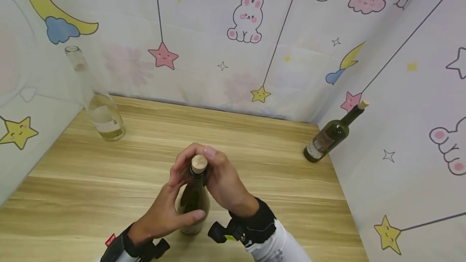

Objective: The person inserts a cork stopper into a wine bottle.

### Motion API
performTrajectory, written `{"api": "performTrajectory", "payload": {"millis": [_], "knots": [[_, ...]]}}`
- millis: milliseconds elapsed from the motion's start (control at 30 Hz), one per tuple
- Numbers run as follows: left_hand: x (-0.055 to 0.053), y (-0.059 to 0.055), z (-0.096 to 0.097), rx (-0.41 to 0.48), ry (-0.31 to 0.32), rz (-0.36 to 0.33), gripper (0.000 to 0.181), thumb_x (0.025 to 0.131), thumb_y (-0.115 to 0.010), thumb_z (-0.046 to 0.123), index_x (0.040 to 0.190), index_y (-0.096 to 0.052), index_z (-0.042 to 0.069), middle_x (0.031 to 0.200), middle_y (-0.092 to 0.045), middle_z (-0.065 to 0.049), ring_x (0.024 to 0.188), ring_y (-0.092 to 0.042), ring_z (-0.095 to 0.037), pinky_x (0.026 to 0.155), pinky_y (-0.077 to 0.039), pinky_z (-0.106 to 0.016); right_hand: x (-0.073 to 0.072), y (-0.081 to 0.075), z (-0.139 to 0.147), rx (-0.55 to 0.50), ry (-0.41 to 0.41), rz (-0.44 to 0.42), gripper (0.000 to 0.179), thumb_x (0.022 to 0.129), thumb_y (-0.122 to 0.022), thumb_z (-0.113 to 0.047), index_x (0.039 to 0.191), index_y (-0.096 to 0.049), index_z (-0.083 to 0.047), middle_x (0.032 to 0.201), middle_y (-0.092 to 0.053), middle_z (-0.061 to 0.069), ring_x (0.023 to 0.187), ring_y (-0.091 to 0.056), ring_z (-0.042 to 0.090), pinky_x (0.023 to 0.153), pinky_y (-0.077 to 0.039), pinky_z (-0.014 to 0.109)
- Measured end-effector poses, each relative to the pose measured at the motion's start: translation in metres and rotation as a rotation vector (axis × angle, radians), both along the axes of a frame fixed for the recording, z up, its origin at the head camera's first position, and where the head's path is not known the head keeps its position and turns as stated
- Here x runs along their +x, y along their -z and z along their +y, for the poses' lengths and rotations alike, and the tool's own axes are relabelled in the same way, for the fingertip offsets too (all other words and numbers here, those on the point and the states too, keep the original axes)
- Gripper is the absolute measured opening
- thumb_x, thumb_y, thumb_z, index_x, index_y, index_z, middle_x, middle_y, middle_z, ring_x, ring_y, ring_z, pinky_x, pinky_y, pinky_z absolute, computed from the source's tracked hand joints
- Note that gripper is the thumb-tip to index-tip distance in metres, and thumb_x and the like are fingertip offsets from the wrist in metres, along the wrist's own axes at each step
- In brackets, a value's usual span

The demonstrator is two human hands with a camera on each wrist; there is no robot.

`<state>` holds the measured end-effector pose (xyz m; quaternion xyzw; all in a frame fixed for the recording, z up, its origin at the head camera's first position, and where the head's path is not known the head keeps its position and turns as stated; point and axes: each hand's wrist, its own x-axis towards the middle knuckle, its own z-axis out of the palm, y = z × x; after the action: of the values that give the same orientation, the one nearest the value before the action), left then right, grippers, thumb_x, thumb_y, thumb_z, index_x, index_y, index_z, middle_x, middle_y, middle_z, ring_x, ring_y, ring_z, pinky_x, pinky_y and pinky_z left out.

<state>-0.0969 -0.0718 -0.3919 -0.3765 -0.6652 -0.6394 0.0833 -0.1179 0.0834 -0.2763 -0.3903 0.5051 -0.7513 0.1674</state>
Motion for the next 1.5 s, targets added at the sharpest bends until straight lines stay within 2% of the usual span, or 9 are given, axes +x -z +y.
{"api": "performTrajectory", "payload": {"millis": [67, 133, 300, 533, 767, 933, 1067, 1400, 1500], "knots": [[-0.001, 0.001, 0.004, -0.014, -0.011, 0.004, 0.076, 0.085, -0.082, 0.02, 0.148, -0.042, 0.007, 0.141, -0.053, -0.009, 0.124, -0.054, -0.029, 0.102, -0.044, -0.041, 0.0, 0.002, -0.003, 0.022, -0.008, 0.0, 0.061, 0.103, -0.027, -0.052, 0.089, -0.06, -0.002, 0.072, -0.063, 0.013, 0.064, -0.063, 0.025, 0.066, -0.053, 0.043], [-0.001, 0.003, 0.007, -0.034, -0.028, -0.015, 0.059, 0.083, -0.083, 0.013, 0.134, -0.054, 0.009, 0.125, -0.062, -0.005, 0.11, -0.062, -0.023, 0.092, -0.052, -0.036, 0.0, 0.002, -0.004, 0.037, -0.004, 0.006, 0.063, 0.101, -0.028, -0.055, 0.079, -0.055, -0.003, 0.061, -0.053, 0.015, 0.052, -0.054, 0.025, 0.059, -0.051, 0.042], [-0.002, 0.007, 0.011, -0.043, -0.062, -0.038, 0.038, 0.08, -0.079, 0.003, 0.111, -0.061, 0.014, 0.097, -0.063, 0.003, 0.083, -0.063, -0.013, 0.074, -0.055, -0.031, 0.001, 0.002, -0.008, 0.061, 0.007, 0.014, 0.057, 0.098, -0.034, -0.057, 0.071, -0.049, -0.01, 0.054, -0.038, 0.012, 0.044, -0.04, 0.023, 0.053, -0.047, 0.039], [-0.003, 0.01, 0.013, -0.01, -0.056, -0.017, 0.041, 0.08, -0.077, 0.002, 0.116, -0.06, 0.011, 0.102, -0.064, 0.0, 0.085, -0.064, -0.015, 0.075, -0.056, -0.032, 0.002, 0.002, -0.011, 0.047, 0.027, 0.043, 0.046, 0.1, -0.034, -0.041, 0.069, -0.045, -0.009, 0.053, -0.035, 0.011, 0.042, -0.035, 0.022, 0.044, -0.04, 0.033], [-0.002, 0.01, 0.014, -0.007, -0.056, -0.022, 0.042, 0.079, -0.077, 0.001, 0.117, -0.06, 0.01, 0.103, -0.064, 0.0, 0.085, -0.063, -0.015, 0.073, -0.056, -0.031, 0.002, 0.002, -0.01, 0.048, 0.032, 0.057, 0.042, 0.098, -0.032, -0.032, 0.069, -0.045, -0.006, 0.054, -0.036, 0.012, 0.041, -0.035, 0.023, 0.052, -0.048, 0.037], [-0.001, 0.011, 0.013, -0.019, -0.067, -0.044, 0.045, 0.078, -0.078, 0.001, 0.118, -0.06, 0.011, 0.104, -0.064, 0.001, 0.085, -0.063, -0.014, 0.073, -0.056, -0.031, 0.002, 0.002, -0.01, 0.047, 0.031, 0.072, 0.04, 0.096, -0.03, -0.027, 0.069, -0.043, -0.001, 0.054, -0.036, 0.013, 0.041, -0.036, 0.024, 0.05, -0.048, 0.039], [-0.001, 0.011, 0.013, -0.023, -0.085, -0.014, 0.046, 0.077, -0.079, 0.0, 0.118, -0.06, 0.009, 0.102, -0.064, 0.0, 0.084, -0.063, -0.013, 0.071, -0.056, -0.03, 0.001, 0.002, -0.01, 0.047, 0.039, 0.087, 0.04, 0.097, -0.03, -0.027, 0.069, -0.042, 0.0, 0.054, -0.036, 0.013, 0.041, -0.035, 0.023, 0.048, -0.046, 0.039], [0.0, 0.008, 0.015, -0.035, -0.103, -0.02, 0.044, 0.077, -0.079, 0.001, 0.115, -0.061, 0.011, 0.102, -0.064, 0.001, 0.085, -0.064, -0.014, 0.072, -0.056, -0.031, 0.004, 0.005, -0.011, 0.022, 0.079, 0.086, 0.046, 0.102, -0.034, -0.033, 0.069, -0.044, -0.002, 0.054, -0.036, 0.012, 0.042, -0.035, 0.022, 0.043, -0.039, 0.034], [0.0, 0.009, 0.014, -0.04, -0.098, -0.038, 0.044, 0.077, -0.078, 0.001, 0.117, -0.061, 0.012, 0.106, -0.065, 0.002, 0.089, -0.064, -0.015, 0.075, -0.056, -0.032, 0.004, 0.01, -0.01, 0.007, 0.09, 0.1, 0.047, 0.103, -0.045, -0.037, 0.073, -0.046, -0.001, 0.057, -0.038, 0.012, 0.045, -0.036, 0.02, 0.043, -0.036, 0.033]]}}
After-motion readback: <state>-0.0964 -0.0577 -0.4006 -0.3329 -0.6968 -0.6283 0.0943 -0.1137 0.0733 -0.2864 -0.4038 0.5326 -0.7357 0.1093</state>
